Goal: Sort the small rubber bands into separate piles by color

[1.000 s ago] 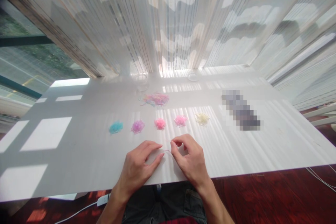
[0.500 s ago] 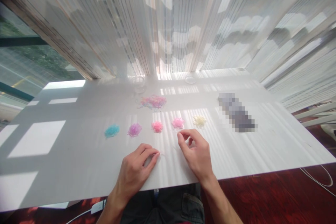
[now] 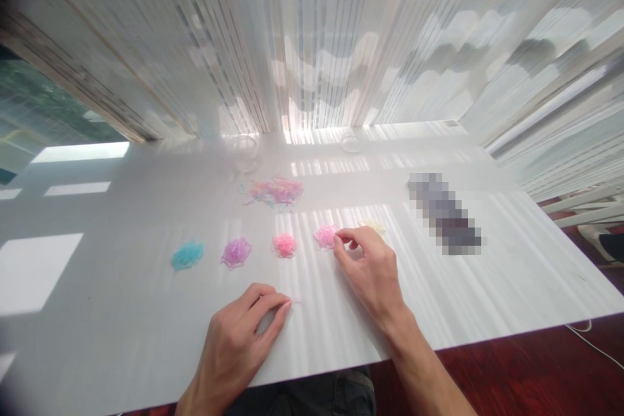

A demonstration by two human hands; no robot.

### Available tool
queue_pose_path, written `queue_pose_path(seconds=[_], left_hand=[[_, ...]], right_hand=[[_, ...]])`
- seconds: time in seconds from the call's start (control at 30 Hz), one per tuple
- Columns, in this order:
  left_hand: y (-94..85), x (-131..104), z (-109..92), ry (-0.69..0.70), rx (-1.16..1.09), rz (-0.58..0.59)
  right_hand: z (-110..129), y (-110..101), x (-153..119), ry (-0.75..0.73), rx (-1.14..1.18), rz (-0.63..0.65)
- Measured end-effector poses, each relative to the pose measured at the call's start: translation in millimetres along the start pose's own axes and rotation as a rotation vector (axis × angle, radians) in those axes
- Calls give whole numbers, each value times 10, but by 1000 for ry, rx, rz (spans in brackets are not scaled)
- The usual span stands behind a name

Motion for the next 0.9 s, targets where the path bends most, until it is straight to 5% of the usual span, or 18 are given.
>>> queue_pose_path(seconds=[0.57,0.9], left_hand=[[-21,1,0,11,-14,-10],[-67,-26,55,-43,-82,-62]], right_hand=[[106,-97,-101,-78,-49,-36],[497,193,-658,-142,262,237]])
Point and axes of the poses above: each hand's wrist, its own x-axis towards the middle knuckle, its own y-axis out of the palm, z = x × y, the point moved 7 cm from there along x, towards the middle knuckle, and after that the axes turned 8 degrees about -z, right-handed, at the moved point
